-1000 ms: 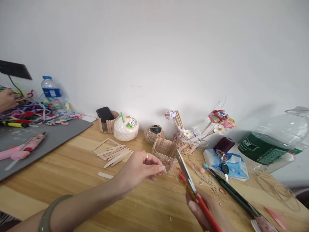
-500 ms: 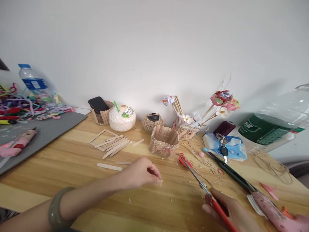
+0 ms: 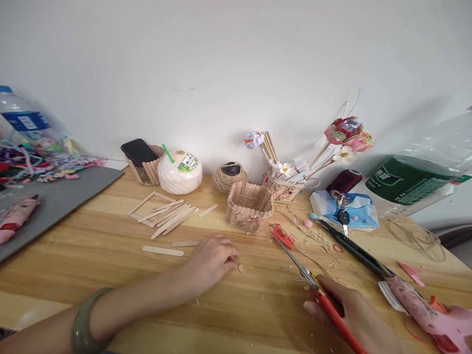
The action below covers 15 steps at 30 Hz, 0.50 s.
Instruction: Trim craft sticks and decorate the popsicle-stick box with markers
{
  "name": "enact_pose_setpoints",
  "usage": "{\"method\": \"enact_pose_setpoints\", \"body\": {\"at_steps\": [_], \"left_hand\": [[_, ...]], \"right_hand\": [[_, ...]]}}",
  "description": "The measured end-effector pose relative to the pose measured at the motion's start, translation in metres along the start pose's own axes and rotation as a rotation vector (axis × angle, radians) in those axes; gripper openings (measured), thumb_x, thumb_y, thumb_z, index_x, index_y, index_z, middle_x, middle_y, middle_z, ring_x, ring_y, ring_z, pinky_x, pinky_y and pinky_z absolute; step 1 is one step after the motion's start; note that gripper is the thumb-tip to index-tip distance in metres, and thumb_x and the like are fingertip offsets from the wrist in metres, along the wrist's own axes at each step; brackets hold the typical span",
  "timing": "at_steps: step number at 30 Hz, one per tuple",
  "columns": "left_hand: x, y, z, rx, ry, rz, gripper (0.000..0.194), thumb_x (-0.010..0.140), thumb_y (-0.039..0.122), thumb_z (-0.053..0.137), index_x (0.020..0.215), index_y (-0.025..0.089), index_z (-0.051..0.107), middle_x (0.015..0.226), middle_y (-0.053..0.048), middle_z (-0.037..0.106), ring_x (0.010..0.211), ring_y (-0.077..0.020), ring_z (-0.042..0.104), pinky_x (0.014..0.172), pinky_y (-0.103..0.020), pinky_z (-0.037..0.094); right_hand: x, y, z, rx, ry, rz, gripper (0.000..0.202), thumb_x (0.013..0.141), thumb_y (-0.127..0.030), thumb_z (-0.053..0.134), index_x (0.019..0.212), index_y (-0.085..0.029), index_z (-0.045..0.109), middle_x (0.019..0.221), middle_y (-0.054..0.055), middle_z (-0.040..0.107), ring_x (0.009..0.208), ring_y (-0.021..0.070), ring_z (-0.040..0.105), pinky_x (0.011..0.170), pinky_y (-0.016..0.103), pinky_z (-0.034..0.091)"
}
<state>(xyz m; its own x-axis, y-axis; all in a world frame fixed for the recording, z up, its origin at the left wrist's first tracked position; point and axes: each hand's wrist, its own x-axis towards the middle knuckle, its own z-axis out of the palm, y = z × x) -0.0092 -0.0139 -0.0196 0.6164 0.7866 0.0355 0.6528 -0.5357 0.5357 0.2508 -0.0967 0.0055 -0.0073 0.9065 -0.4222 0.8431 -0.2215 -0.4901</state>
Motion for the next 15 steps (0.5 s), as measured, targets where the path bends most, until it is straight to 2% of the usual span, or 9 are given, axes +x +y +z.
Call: {"method": "enact_pose_setpoints", "body": {"at_steps": [5, 7, 9, 15], "left_hand": [[-0.009, -0.011, 0.007, 0.22, 0.179, 0.391, 0.018, 0.086, 0.018, 0.052, 0.083, 0.021, 0.069, 0.075, 0.0, 0.066, 0.072, -0.0146, 0.055, 0.058, -0.023, 0.04], [-0.012, -0.014, 0.011, 0.299, 0.233, 0.486, 0.018, 0.087, 0.018, 0.051, 0.083, 0.021, 0.068, 0.075, 0.0, 0.065, 0.072, -0.014, 0.052, 0.055, -0.023, 0.038], [-0.014, -0.016, 0.015, 0.338, 0.247, 0.523, 0.017, 0.088, 0.019, 0.05, 0.084, 0.022, 0.066, 0.077, 0.0, 0.064, 0.074, -0.0136, 0.051, 0.057, -0.022, 0.039], [-0.013, -0.013, 0.016, 0.31, 0.209, 0.492, 0.027, 0.092, 0.02, 0.042, 0.076, 0.018, 0.063, 0.076, -0.002, 0.063, 0.075, -0.0119, 0.052, 0.057, -0.019, 0.041]], "right_hand": [[-0.005, -0.006, 0.0, -0.02, -0.01, 0.005, 0.04, 0.077, -0.058, 0.047, 0.07, -0.019, 0.05, 0.065, 0.002, 0.058, 0.062, 0.0192, 0.05, 0.055, 0.028, 0.034], [-0.007, -0.008, -0.001, -0.027, -0.017, 0.011, 0.039, 0.078, -0.057, 0.047, 0.071, -0.019, 0.05, 0.067, 0.003, 0.059, 0.063, 0.0195, 0.051, 0.056, 0.028, 0.035], [-0.008, -0.009, -0.001, -0.023, -0.014, 0.015, 0.037, 0.079, -0.055, 0.046, 0.072, -0.019, 0.051, 0.068, 0.003, 0.061, 0.064, 0.0197, 0.052, 0.057, 0.028, 0.035], [-0.007, -0.007, 0.002, 0.026, 0.023, 0.036, 0.031, 0.072, -0.05, 0.059, 0.068, -0.019, 0.053, 0.064, 0.002, 0.062, 0.061, 0.0197, 0.053, 0.054, 0.027, 0.035]]}}
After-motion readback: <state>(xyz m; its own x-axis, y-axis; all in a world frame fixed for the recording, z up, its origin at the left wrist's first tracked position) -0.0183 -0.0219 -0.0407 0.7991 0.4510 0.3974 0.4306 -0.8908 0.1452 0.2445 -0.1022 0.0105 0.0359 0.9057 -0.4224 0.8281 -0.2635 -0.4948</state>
